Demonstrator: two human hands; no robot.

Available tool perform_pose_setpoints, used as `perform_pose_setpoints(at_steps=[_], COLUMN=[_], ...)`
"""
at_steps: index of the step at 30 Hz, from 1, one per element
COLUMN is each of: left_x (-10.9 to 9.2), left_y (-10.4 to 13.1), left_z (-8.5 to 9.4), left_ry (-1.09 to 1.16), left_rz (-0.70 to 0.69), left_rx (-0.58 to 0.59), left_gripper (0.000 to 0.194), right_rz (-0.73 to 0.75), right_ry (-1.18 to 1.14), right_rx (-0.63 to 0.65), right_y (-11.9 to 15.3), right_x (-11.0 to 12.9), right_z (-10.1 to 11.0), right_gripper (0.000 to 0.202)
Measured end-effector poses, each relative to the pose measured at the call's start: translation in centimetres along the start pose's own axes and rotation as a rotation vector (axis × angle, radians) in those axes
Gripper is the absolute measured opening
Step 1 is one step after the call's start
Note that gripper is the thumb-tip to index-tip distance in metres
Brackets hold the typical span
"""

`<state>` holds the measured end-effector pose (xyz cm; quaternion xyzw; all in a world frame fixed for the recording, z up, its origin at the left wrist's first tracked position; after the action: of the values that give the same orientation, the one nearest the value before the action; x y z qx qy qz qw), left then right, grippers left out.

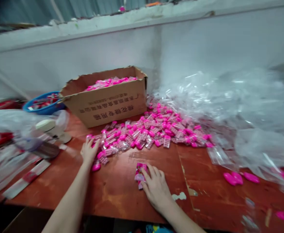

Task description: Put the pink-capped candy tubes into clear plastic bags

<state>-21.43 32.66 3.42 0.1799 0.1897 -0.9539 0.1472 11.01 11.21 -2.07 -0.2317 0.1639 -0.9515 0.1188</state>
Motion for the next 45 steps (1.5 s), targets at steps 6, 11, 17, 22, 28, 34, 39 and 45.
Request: perform_pose_setpoints(at_steps=[6,11,17,22,28,34,39,45], left_x=[-4.4,-10.5,-15.2,-11.2,-4.4,-9.6,-11.5,-17.6], left_y=[1.9,5.2,7.5,1.9,-5.9,-4.2,-1.6,9.7], left_z=[-4.1,-5.7,-6.0,-5.2,-5.6,-10.7,-9.4,-3.0], left_ry=[0.138,0.264,0.235,0.010,-0.166,-0.175,0.030,0.219], left_rz=[-0.032,-0.138,-0.312,-0.158,0.153,-0.045,-0.088,-0.632], left_rx=[-0.061,-0.123,-0.070,-0.076,0.006,0.121,0.074,0.024], left_gripper=[0.029,0.028,0.025,0.034,0.045,0.053,0.041,0.035], right_rz=[-0.020,-0.022,-0.028,0.008,0.031,-0.003,-0.053,-0.047], right_ry=[-0.048,-0.046,-0.080,-0.082,-0.049,-0.042,-0.062,-0.059], right_rx=[0.012,0.029,-0.010,-0.011,0.024,0.120,0.194,0.200], right_y=[-0.9,-1.0,-0.4,0.4,0.6,0.0,-0.3,-1.3], right_x=[0.2,0.3,0.0,-0.7,-0.5,-0.1,-0.2,0.3], right_z=[0.5,0.4,0.2,-0.9,-1.0,-0.3,-0.3,0.0], right_gripper=[0.044,0.043,0.054,0.080,0.078,0.045,0.043,0.044])
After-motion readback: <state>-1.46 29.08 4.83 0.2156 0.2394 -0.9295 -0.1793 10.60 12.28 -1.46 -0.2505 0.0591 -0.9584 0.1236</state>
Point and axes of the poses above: each hand's wrist, its own y-axis away from the middle knuckle, its own z-axis out of the back of the hand, x = y × z, the point moved 10 cm from there along -y, towards the middle knuckle, and after that the axes turned 12 degrees about -y, right-handed, at the moved point
